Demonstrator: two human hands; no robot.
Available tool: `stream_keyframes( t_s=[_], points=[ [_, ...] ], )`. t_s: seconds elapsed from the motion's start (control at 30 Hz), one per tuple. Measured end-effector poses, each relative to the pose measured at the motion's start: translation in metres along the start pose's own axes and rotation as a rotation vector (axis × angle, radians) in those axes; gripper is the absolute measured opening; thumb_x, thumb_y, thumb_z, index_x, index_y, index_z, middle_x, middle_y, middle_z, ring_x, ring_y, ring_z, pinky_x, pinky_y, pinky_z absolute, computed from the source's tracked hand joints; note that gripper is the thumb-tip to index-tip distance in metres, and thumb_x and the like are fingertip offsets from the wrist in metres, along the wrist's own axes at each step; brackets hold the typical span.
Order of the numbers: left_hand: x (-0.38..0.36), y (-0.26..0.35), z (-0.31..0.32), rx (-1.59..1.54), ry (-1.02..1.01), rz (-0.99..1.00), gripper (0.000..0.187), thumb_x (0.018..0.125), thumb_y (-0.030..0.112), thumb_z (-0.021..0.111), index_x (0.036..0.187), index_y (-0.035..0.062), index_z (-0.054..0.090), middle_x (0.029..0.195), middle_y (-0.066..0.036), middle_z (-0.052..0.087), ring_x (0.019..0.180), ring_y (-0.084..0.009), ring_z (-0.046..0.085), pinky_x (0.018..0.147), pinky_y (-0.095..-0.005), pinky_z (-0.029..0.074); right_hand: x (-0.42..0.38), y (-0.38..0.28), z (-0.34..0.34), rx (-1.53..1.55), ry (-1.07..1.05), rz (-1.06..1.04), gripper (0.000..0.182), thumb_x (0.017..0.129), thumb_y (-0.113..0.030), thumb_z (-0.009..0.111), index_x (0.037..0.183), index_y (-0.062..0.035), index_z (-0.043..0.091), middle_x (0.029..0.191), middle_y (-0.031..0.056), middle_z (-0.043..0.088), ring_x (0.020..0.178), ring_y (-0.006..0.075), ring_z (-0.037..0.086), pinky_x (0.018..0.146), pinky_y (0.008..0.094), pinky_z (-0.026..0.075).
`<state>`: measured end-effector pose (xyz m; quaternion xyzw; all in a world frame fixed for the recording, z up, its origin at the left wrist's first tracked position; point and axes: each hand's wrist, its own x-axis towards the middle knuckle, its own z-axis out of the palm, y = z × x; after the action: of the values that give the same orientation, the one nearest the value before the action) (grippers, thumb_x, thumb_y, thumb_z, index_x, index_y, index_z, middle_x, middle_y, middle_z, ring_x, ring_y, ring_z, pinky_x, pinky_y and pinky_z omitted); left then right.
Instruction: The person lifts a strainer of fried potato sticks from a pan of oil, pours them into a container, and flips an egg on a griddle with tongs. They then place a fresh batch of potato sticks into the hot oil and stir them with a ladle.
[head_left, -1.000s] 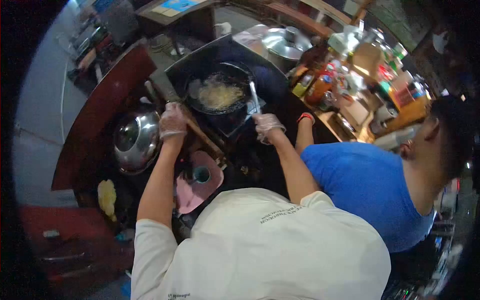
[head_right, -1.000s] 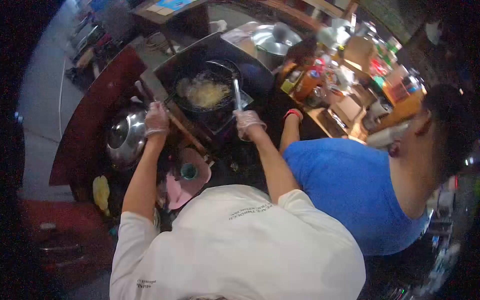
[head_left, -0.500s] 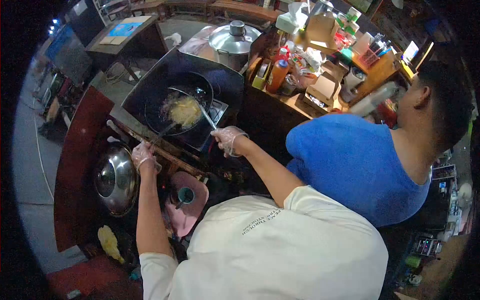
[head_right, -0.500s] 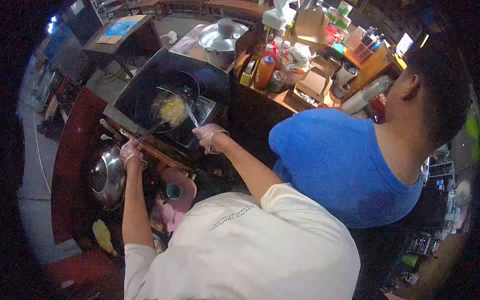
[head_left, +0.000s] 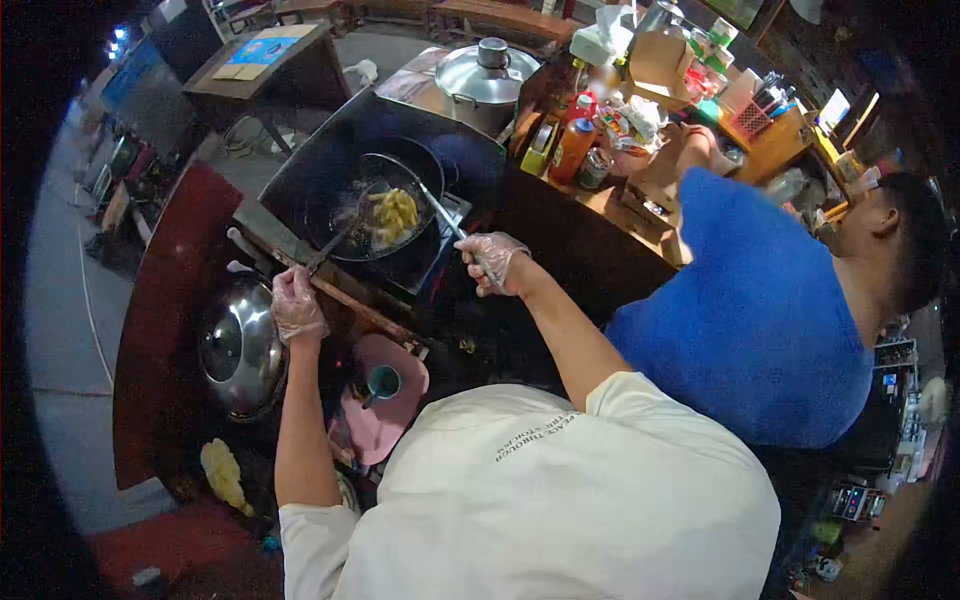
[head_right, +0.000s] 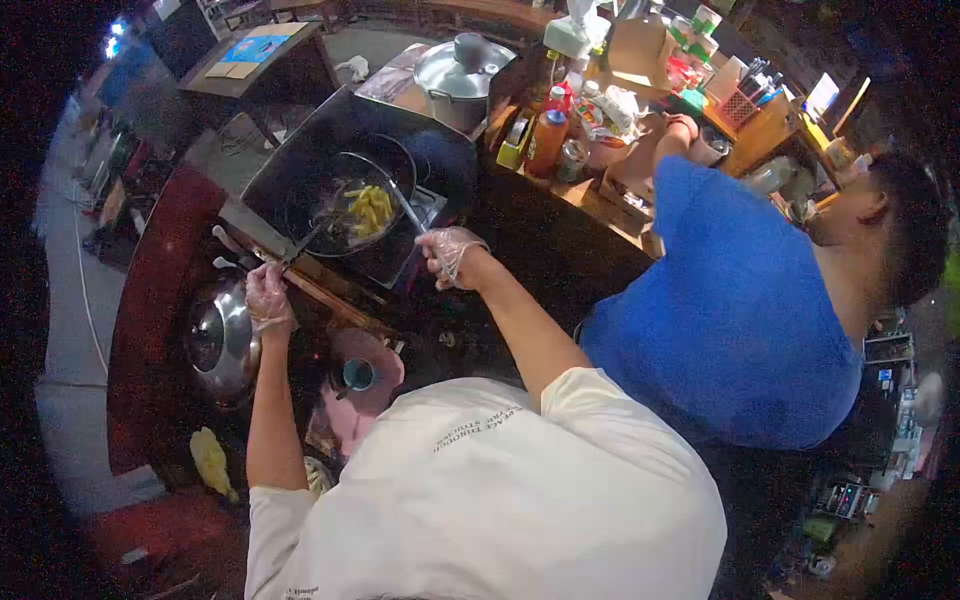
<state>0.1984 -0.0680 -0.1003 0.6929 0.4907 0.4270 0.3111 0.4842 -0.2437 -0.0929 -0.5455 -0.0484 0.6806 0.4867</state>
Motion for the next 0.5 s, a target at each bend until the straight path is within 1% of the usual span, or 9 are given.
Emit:
stream_keyframes(
  t_s=[0.03,0.1,0.13,0.17,0.23,0.27,0.33,0.43,0.5],
  points=[
    [-0.004,0.004,-0.001,0.010,0.009,-0.002,0.020,0.093,0.019,0.057,0.096,-0.0005,0.061,0.078,-0.008,0.063,0.068,-0.0139,0.058,0.064,-0.0284,0.047,0.000,0.000,0.000,-0.003,-0.012,0.004,0.029,0.087,-0.029,0.060,0.064,-0.0145,0.051,0.048,-0.0007,0.046,0.033,0.0149,0.038,0.040,0.0339,0.038],
    [-0.005,0.010,-0.006,0.172,0.051,0.220,0.020,0.093,0.019,0.057,0.098,0.0001,0.061,0.083,-0.012,0.066,0.074,-0.0187,0.064,0.068,-0.0312,0.050,0.002,-0.001,0.001,0.003,0.021,-0.020,0.030,0.087,-0.030,0.060,0.063,-0.0151,0.050,0.047,-0.0008,0.046,0.032,0.0150,0.034,0.039,0.0336,0.035],
    [-0.006,0.014,-0.007,0.199,0.052,0.199,0.020,0.093,0.019,0.057,0.100,0.0003,0.061,0.087,-0.015,0.067,0.079,-0.0231,0.067,0.071,-0.0337,0.052,0.003,-0.001,0.002,0.023,0.027,-0.049,0.030,0.087,-0.031,0.061,0.063,-0.0160,0.049,0.048,-0.0006,0.046,0.032,0.0147,0.033,0.039,0.0329,0.034],
    [-0.007,0.020,-0.008,0.220,0.071,0.192,0.020,0.093,0.019,0.057,0.100,0.0003,0.061,0.087,-0.015,0.067,0.079,-0.0231,0.067,0.071,-0.0337,0.052,0.000,-0.003,0.002,0.019,0.005,-0.046,0.028,0.087,-0.029,0.060,0.065,-0.0168,0.049,0.048,-0.0012,0.046,0.034,0.0137,0.035,0.039,0.0325,0.034],
    [-0.007,0.028,-0.012,0.215,0.064,0.277,0.017,0.092,0.016,0.056,0.101,0.0022,0.059,0.087,-0.017,0.066,0.080,-0.0305,0.067,0.069,-0.0378,0.052,0.002,-0.004,-0.001,-0.018,0.001,-0.069,0.026,0.087,-0.031,0.061,0.070,-0.0152,0.050,0.048,-0.0014,0.045,0.034,0.0142,0.036,0.042,0.0344,0.037],
    [-0.002,0.023,-0.014,0.230,0.080,0.270,0.017,0.092,0.016,0.056,0.101,0.0022,0.059,0.087,-0.017,0.066,0.080,-0.0305,0.067,0.069,-0.0378,0.052,0.006,-0.004,-0.001,-0.028,-0.018,-0.062,0.026,0.087,-0.031,0.061,0.070,-0.0152,0.050,0.048,-0.0014,0.045,0.034,0.0142,0.036,0.042,0.0344,0.037],
    [0.008,0.008,-0.008,0.417,0.184,0.441,0.014,0.093,0.014,0.054,0.101,0.0036,0.057,0.085,-0.018,0.064,0.078,-0.0355,0.065,0.067,-0.0430,0.051,0.014,-0.007,-0.001,-0.023,0.092,-0.056,0.027,0.087,-0.031,0.062,0.069,-0.0151,0.050,0.048,-0.0008,0.046,0.034,0.0144,0.037,0.041,0.0349,0.036],
    [0.019,-0.008,0.002,0.410,0.194,0.400,0.013,0.092,0.015,0.053,0.100,0.0044,0.056,0.084,-0.019,0.063,0.076,-0.0385,0.062,0.065,-0.0466,0.049,0.012,-0.012,0.007,-0.124,0.181,-0.096,0.025,0.089,-0.026,0.060,0.068,-0.0153,0.049,0.056,-0.0041,0.047,0.042,0.0115,0.044,0.038,0.0349,0.038],
    [0.025,-0.017,0.012,0.435,0.228,0.374,0.015,0.092,0.018,0.054,0.099,0.0050,0.055,0.084,-0.019,0.063,0.076,-0.0385,0.062,0.065,-0.0470,0.049,0.021,-0.013,0.005,-0.184,0.192,-0.074,0.022,0.089,-0.026,0.060,0.072,-0.0132,0.052,0.057,-0.0027,0.048,0.043,0.0133,0.045,0.039,0.0361,0.040]
  ],
)
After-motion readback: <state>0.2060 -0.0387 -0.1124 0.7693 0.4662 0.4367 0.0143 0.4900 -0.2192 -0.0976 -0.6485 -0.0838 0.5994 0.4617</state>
